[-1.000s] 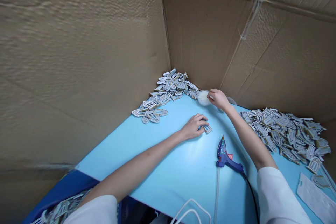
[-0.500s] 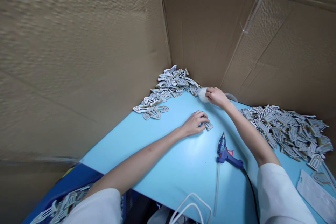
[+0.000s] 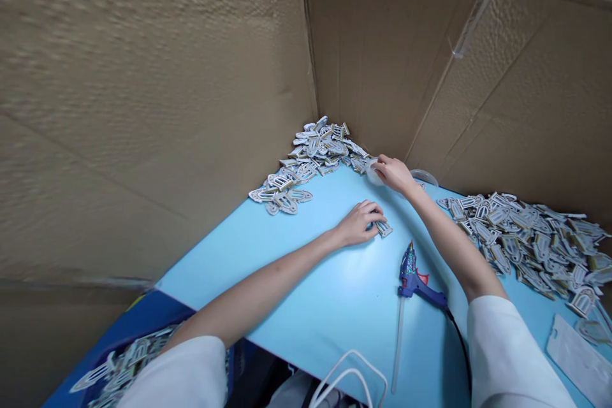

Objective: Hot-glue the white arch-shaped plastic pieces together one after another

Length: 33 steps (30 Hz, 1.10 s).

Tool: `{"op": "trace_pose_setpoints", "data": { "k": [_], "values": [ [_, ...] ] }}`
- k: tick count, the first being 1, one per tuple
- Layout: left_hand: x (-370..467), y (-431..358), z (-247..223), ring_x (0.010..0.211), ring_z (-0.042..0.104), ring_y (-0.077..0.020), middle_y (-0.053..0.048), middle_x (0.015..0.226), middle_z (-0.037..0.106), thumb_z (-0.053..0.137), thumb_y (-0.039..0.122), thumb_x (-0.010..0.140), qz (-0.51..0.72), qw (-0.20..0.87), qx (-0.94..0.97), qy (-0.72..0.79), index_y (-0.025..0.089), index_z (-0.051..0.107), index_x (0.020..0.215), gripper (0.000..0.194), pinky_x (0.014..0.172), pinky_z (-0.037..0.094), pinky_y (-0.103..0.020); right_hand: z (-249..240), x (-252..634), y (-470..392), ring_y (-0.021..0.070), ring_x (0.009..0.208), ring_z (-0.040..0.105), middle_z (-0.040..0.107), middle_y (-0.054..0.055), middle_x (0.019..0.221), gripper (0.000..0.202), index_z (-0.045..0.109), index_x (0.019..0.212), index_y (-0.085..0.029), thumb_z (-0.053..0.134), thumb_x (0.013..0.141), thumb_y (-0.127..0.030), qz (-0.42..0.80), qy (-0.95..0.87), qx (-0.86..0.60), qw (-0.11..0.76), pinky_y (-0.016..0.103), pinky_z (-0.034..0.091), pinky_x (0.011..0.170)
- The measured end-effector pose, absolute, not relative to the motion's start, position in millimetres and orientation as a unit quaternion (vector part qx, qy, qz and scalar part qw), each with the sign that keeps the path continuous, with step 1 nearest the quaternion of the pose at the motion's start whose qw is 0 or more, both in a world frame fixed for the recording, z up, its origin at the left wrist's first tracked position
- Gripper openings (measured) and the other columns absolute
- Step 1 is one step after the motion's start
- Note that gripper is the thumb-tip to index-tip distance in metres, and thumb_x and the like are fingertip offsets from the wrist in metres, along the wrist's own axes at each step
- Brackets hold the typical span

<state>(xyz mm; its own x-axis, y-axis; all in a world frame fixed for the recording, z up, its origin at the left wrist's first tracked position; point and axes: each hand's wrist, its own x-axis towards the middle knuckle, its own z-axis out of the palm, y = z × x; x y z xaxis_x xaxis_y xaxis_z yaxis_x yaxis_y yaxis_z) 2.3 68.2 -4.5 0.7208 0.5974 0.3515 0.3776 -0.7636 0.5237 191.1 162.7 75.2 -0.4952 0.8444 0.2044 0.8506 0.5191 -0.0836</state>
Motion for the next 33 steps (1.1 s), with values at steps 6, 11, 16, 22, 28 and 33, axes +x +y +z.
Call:
{"op": "trace_pose_setpoints", "data": {
  "k": [6, 11, 16, 22, 28, 33],
  "values": [
    [2.5, 67.9, -2.1, 0.114, 0.063, -0.0277, -0.01, 0.117, 0.073, 0.062, 0.015, 0.088, 0.256, 0.218, 0.902, 0.269, 0.02, 0.081, 0.111, 0.031, 0.104, 0.051, -0.042, 76.2, 189.7, 173.4, 0.0232, 0.09, 0.066, 0.071, 0.013, 0.11, 0.021, 0.077, 0.095, -0.017, 0.056, 0.094, -0.018, 0.056, -0.813, -0.514, 0.267, 0.033, 0.047, 0.081],
    [0.0, 68.9, 1.4, 0.111, 0.065, -0.0281, -0.01, 0.114, 0.077, 0.072, 0.025, 0.086, 0.253, 0.243, 0.901, 0.256, 0.02, 0.079, 0.119, 0.034, 0.104, 0.051, -0.042, 75.9, 200.5, 158.3, 0.0177, 0.07, 0.06, 0.071, 0.005, 0.085, 0.017, 0.066, 0.092, -0.019, 0.05, 0.091, -0.024, 0.151, -0.748, -0.513, 0.394, 0.03, 0.05, 0.069],
    [-3.0, 73.4, -3.0, 0.113, 0.067, -0.0291, -0.008, 0.117, 0.08, 0.078, 0.029, 0.083, 0.259, 0.306, 0.885, 0.237, 0.021, 0.068, 0.142, 0.06, 0.105, 0.049, -0.042, 64.0, 224.3, 87.4, 0.0155, 0.064, 0.061, 0.071, 0.002, 0.079, 0.012, 0.064, 0.093, -0.02, 0.061, 0.088, -0.031, 0.265, -0.712, -0.497, 0.419, 0.028, 0.051, 0.062],
    [-4.8, 76.8, -7.1, 0.117, 0.065, -0.0289, -0.006, 0.121, 0.082, 0.073, 0.023, 0.087, 0.257, 0.347, 0.872, 0.23, 0.022, 0.06, 0.15, 0.065, 0.108, 0.045, -0.044, 68.8, 231.8, 12.3, 0.0184, 0.082, 0.065, 0.07, 0.005, 0.09, 0.024, 0.08, 0.099, -0.021, 0.057, 0.094, -0.019, 0.269, -0.762, -0.468, 0.357, 0.03, 0.049, 0.073],
    [-7.8, 76.5, -4.8, 0.121, 0.064, -0.0288, -0.012, 0.131, 0.075, 0.074, 0.025, 0.086, 0.277, 0.341, 0.873, 0.211, 0.017, 0.06, 0.149, 0.064, 0.108, 0.048, -0.042, 58.2, 217.9, 9.9, 0.019, 0.077, 0.066, 0.075, 0.005, 0.088, 0.019, 0.08, 0.094, -0.018, 0.064, 0.087, -0.011, 0.299, -0.784, -0.455, 0.298, 0.031, 0.051, 0.077],
    [-8.3, 76.1, -5.1, 0.118, 0.064, -0.0273, -0.009, 0.123, 0.076, 0.073, 0.023, 0.086, 0.273, 0.351, 0.868, 0.22, 0.02, 0.06, 0.149, 0.065, 0.109, 0.048, -0.042, 45.8, 212.1, 12.9, 0.0204, 0.083, 0.069, 0.079, 0.008, 0.101, 0.022, 0.082, 0.1, -0.02, 0.064, 0.091, -0.012, 0.302, -0.797, -0.456, 0.258, 0.032, 0.052, 0.082]
  ]
}}
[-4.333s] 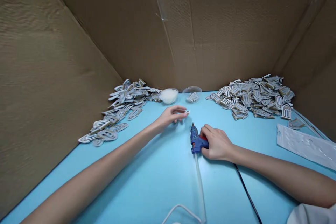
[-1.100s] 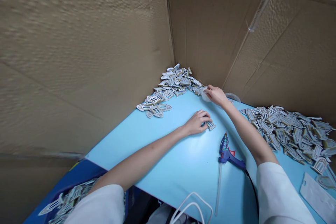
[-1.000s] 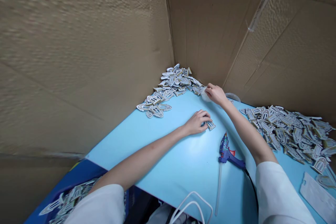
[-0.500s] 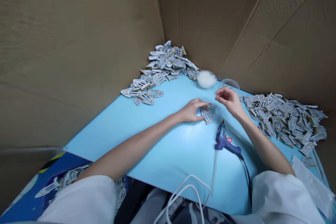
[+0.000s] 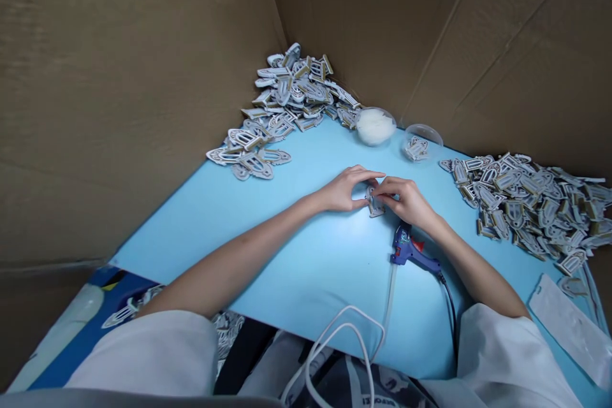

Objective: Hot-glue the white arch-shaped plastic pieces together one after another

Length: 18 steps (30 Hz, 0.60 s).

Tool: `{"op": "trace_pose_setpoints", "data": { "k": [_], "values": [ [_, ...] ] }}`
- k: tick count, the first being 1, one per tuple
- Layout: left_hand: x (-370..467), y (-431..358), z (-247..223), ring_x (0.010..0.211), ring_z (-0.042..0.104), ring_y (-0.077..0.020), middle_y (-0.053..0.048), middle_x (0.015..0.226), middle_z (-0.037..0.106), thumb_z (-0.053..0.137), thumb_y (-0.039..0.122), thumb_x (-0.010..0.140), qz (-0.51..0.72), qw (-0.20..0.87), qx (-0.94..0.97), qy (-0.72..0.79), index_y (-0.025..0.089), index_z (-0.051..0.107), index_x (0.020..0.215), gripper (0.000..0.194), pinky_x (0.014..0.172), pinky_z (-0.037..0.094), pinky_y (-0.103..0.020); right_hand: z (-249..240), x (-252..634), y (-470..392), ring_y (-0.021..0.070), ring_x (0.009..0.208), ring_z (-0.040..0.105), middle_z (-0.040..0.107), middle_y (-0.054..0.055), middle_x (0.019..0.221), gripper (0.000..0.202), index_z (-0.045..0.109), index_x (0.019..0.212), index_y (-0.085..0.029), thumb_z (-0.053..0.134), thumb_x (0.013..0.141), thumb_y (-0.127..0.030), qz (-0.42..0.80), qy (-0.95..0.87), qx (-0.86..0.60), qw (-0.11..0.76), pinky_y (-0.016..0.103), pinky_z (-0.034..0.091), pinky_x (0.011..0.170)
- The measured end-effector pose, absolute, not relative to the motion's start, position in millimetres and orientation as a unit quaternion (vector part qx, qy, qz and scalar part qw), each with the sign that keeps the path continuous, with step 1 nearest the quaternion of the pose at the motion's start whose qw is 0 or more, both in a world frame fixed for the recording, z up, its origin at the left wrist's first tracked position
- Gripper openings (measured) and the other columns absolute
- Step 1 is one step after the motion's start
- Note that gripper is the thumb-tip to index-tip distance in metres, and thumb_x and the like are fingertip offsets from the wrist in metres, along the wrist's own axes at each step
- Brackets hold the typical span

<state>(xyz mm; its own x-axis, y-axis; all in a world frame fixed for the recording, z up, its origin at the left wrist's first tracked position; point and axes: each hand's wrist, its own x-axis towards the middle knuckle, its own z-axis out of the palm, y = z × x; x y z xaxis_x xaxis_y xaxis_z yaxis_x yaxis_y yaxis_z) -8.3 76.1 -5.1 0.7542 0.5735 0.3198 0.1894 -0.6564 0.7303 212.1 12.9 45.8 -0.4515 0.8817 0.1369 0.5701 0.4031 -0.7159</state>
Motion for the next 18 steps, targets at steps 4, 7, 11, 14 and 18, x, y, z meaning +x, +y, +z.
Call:
{"op": "trace_pose_setpoints", "data": {
  "k": [4, 7, 11, 14, 18],
  "values": [
    [-8.8, 75.9, -5.4, 0.119, 0.063, -0.0272, -0.009, 0.124, 0.076, 0.074, 0.022, 0.086, 0.266, 0.356, 0.866, 0.228, 0.019, 0.06, 0.15, 0.066, 0.11, 0.047, -0.042, 41.6, 209.9, 12.3, 0.0203, 0.081, 0.068, 0.08, 0.005, 0.094, 0.019, 0.08, 0.097, -0.02, 0.067, 0.088, -0.01, 0.302, -0.779, -0.484, 0.26, 0.031, 0.051, 0.081],
    [-9.1, 76.2, -5.9, 0.119, 0.063, -0.0274, -0.008, 0.123, 0.077, 0.076, 0.022, 0.085, 0.258, 0.357, 0.867, 0.233, 0.02, 0.06, 0.15, 0.067, 0.11, 0.047, -0.043, 41.9, 210.6, 12.7, 0.0199, 0.08, 0.067, 0.078, 0.003, 0.089, 0.013, 0.077, 0.087, -0.02, 0.068, 0.087, -0.011, 0.305, -0.783, -0.485, 0.242, 0.03, 0.049, 0.08],
    [-8.8, 77.1, -7.5, 0.12, 0.063, -0.028, -0.008, 0.124, 0.077, 0.077, 0.022, 0.084, 0.252, 0.36, 0.866, 0.237, 0.022, 0.06, 0.15, 0.068, 0.11, 0.047, -0.044, 40.2, 210.9, 12.1, 0.0208, 0.084, 0.068, 0.076, 0.003, 0.089, 0.015, 0.075, 0.085, -0.021, 0.066, 0.087, -0.008, 0.294, -0.798, -0.48, 0.217, 0.031, 0.049, 0.082],
    [-8.4, 77.8, -8.3, 0.122, 0.063, -0.0287, -0.009, 0.127, 0.075, 0.079, 0.023, 0.082, 0.258, 0.364, 0.863, 0.236, 0.021, 0.062, 0.148, 0.068, 0.11, 0.048, -0.044, 37.4, 205.5, 11.6, 0.0241, 0.097, 0.068, 0.073, 0.007, 0.099, 0.016, 0.073, 0.086, -0.02, 0.066, 0.087, -0.006, 0.254, -0.814, -0.473, 0.221, 0.034, 0.05, 0.089],
    [-7.9, 77.7, -6.2, 0.123, 0.063, -0.0292, -0.01, 0.128, 0.076, 0.078, 0.025, 0.083, 0.261, 0.361, 0.863, 0.236, 0.018, 0.062, 0.148, 0.068, 0.11, 0.047, -0.043, 51.4, 204.1, 6.1, 0.0291, 0.108, 0.065, 0.067, 0.012, 0.114, 0.018, 0.071, 0.106, -0.02, 0.067, 0.091, -0.011, 0.178, -0.828, -0.493, 0.2, 0.038, 0.051, 0.091]
  ]
}}
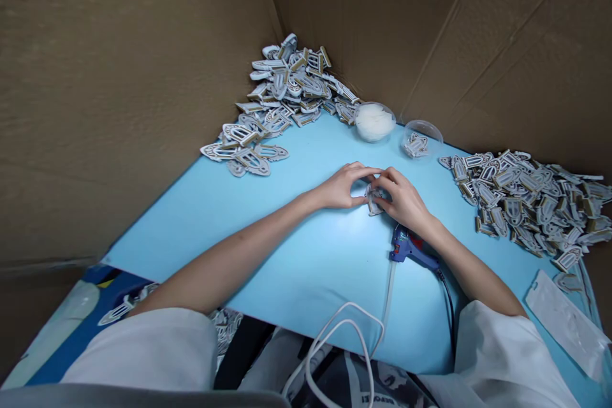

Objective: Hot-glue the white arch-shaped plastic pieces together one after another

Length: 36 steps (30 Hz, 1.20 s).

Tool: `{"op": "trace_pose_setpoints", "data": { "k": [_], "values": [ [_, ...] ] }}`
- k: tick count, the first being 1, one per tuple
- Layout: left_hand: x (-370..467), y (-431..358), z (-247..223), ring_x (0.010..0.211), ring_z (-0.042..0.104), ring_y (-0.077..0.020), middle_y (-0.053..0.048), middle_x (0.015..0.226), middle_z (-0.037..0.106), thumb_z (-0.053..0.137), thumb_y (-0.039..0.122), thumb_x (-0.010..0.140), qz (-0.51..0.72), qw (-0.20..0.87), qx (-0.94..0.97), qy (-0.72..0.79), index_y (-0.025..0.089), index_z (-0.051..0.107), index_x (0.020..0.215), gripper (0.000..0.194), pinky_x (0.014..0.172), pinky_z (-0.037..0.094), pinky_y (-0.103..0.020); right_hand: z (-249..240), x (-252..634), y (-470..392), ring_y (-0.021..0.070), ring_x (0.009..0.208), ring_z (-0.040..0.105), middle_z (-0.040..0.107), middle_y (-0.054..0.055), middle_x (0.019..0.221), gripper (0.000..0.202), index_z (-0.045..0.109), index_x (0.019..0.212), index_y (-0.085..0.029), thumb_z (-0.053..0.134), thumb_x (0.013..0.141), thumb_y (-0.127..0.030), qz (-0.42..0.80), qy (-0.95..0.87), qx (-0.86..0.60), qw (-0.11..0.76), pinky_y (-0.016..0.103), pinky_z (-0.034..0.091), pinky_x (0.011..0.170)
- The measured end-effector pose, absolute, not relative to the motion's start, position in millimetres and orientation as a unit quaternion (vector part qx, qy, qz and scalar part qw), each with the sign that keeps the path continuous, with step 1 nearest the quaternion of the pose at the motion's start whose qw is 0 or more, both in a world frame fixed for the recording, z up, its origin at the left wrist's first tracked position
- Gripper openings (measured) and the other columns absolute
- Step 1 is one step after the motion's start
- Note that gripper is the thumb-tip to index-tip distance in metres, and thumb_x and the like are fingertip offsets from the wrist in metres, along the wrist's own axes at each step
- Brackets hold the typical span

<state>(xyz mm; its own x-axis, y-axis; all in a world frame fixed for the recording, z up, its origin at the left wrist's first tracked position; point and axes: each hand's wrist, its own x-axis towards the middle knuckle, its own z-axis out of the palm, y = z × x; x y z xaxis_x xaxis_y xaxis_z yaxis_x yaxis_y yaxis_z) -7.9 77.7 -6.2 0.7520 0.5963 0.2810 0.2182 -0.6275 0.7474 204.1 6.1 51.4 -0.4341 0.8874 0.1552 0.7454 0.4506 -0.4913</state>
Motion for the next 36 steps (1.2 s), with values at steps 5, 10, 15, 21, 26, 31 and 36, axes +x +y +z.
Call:
{"op": "trace_pose_setpoints", "data": {
  "k": [5, 10, 15, 21, 26, 31, 36],
  "values": [
    [-7.5, 78.0, -4.3, 0.116, 0.065, -0.028, -0.008, 0.12, 0.079, 0.076, 0.03, 0.088, 0.262, 0.359, 0.869, 0.218, 0.02, 0.062, 0.147, 0.061, 0.107, 0.046, -0.043, 90.1, 248.5, -41.1, 0.0321, 0.097, 0.068, 0.069, 0.01, 0.107, 0.025, 0.067, 0.113, -0.026, 0.079, 0.091, -0.032, 0.119, -0.826, -0.547, 0.065, 0.041, 0.05, 0.08],
    [-6.6, 79.8, -7.5, 0.115, 0.066, -0.0279, -0.007, 0.121, 0.079, 0.081, 0.032, 0.085, 0.26, 0.35, 0.873, 0.219, 0.022, 0.065, 0.145, 0.063, 0.107, 0.045, -0.043, 79.3, 270.6, -104.8, 0.0308, 0.074, 0.068, 0.071, 0.01, 0.09, 0.028, 0.067, 0.101, -0.029, 0.085, 0.085, -0.043, 0.117, -0.809, -0.568, -0.102, 0.04, 0.046, 0.065],
    [-6.3, 81.3, -9.7, 0.113, 0.066, -0.028, -0.007, 0.115, 0.079, 0.088, 0.037, 0.079, 0.248, 0.339, 0.88, 0.223, 0.02, 0.067, 0.142, 0.068, 0.103, 0.044, -0.039, 58.6, 258.8, -113.0, 0.0304, 0.077, 0.07, 0.073, 0.012, 0.094, 0.017, 0.062, 0.109, -0.023, 0.056, 0.103, -0.038, 0.207, -0.767, -0.608, -0.011, 0.041, 0.05, 0.068],
    [-6.9, 80.8, -6.3, 0.112, 0.063, -0.0285, -0.006, 0.112, 0.078, 0.091, 0.049, 0.079, 0.207, 0.309, 0.9, 0.228, 0.023, 0.08, 0.113, 0.044, 0.1, 0.04, -0.038, 41.7, 271.5, -81.1, 0.024, 0.066, 0.068, 0.076, 0.008, 0.087, 0.045, 0.064, 0.103, -0.025, 0.045, 0.103, -0.066, 0.458, -0.652, -0.535, 0.28, 0.038, 0.055, 0.065],
    [-9.1, 78.1, -0.7, 0.108, 0.061, -0.0267, -0.004, 0.106, 0.077, 0.093, 0.05, 0.078, 0.191, 0.31, 0.907, 0.211, 0.025, 0.082, 0.108, 0.041, 0.101, 0.038, -0.038, 22.9, 263.5, -67.5, 0.0281, 0.08, 0.069, 0.076, 0.01, 0.087, 0.052, 0.072, 0.091, -0.024, 0.057, 0.097, -0.074, 0.423, -0.658, -0.534, 0.321, 0.042, 0.055, 0.075],
    [-10.1, 77.1, 2.4, 0.108, 0.059, -0.0267, -0.004, 0.105, 0.077, 0.094, 0.052, 0.076, 0.182, 0.316, 0.91, 0.197, 0.027, 0.083, 0.106, 0.041, 0.102, 0.036, -0.039, 17.2, 263.6, -69.6, 0.0306, 0.087, 0.065, 0.075, 0.011, 0.088, 0.063, 0.078, 0.087, -0.023, 0.047, 0.101, -0.076, 0.373, -0.68, -0.56, 0.291, 0.045, 0.051, 0.082],
    [-9.6, 77.2, 1.9, 0.109, 0.059, -0.0277, -0.005, 0.105, 0.076, 0.096, 0.053, 0.074, 0.181, 0.318, 0.91, 0.196, 0.027, 0.083, 0.107, 0.044, 0.1, 0.034, -0.04, 15.0, 264.2, -70.0, 0.0308, 0.09, 0.061, 0.074, 0.011, 0.088, 0.065, 0.08, 0.086, -0.022, 0.045, 0.102, -0.075, 0.356, -0.703, -0.562, 0.25, 0.045, 0.049, 0.083]
  ]
}}
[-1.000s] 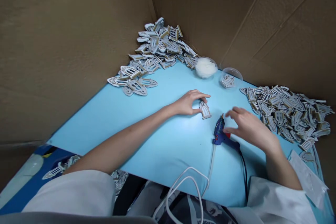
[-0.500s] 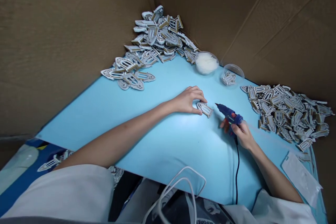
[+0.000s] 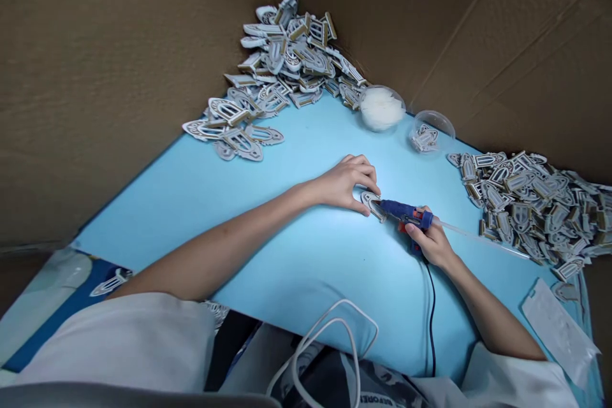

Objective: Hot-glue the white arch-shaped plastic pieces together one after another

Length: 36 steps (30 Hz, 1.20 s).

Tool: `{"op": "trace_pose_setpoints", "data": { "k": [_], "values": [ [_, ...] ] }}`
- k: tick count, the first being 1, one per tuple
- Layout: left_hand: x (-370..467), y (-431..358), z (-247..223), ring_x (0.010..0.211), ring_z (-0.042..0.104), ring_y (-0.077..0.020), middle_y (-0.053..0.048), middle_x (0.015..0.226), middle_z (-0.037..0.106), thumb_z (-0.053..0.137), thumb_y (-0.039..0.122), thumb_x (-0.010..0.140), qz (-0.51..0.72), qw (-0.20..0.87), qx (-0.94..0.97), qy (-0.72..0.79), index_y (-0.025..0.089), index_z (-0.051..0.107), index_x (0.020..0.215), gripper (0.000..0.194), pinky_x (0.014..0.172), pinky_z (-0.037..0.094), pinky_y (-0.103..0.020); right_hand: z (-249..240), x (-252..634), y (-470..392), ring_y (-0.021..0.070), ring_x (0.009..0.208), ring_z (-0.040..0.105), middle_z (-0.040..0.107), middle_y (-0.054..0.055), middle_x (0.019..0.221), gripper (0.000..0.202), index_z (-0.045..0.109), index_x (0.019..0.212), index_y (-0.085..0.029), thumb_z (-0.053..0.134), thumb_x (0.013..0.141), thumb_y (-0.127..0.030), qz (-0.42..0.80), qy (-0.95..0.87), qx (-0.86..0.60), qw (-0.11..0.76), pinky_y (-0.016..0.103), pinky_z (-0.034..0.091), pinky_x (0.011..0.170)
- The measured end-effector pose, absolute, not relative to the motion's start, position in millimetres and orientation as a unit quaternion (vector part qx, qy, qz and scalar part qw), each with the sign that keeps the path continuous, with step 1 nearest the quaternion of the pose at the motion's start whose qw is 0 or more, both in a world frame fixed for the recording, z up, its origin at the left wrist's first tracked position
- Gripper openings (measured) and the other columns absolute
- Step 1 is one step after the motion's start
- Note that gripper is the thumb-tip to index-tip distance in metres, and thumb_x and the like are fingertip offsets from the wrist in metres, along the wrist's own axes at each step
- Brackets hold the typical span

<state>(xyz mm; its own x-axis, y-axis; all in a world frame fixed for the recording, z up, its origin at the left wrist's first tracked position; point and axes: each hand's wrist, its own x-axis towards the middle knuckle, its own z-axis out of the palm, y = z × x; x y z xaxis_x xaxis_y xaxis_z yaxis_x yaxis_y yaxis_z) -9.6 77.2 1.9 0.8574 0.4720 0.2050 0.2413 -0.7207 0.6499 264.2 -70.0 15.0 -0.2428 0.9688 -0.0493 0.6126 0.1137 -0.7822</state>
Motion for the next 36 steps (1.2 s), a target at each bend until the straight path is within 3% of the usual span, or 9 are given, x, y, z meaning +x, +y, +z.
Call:
{"op": "trace_pose_setpoints", "data": {
  "k": [16, 36],
  "values": [
    [-9.3, 78.3, -2.7, 0.109, 0.057, -0.0285, -0.006, 0.107, 0.076, 0.084, 0.064, 0.085, 0.197, 0.323, 0.907, 0.185, 0.028, 0.084, 0.107, 0.043, 0.098, 0.032, -0.04, 19.6, 255.6, -68.8, 0.0265, 0.081, 0.058, 0.063, 0.007, 0.082, 0.041, 0.064, 0.077, -0.022, 0.051, 0.099, -0.054, 0.319, -0.701, -0.594, 0.231, 0.042, 0.047, 0.078],
    [-7.9, 78.1, -2.1, 0.111, 0.057, -0.0285, -0.006, 0.107, 0.076, 0.086, 0.063, 0.083, 0.19, 0.325, 0.907, 0.188, 0.029, 0.084, 0.108, 0.042, 0.099, 0.032, -0.04, 20.4, 256.6, -69.1, 0.0285, 0.089, 0.058, 0.064, 0.007, 0.08, 0.036, 0.061, 0.075, -0.023, 0.052, 0.098, -0.05, 0.325, -0.699, -0.599, 0.217, 0.042, 0.048, 0.083]
  ]
}}
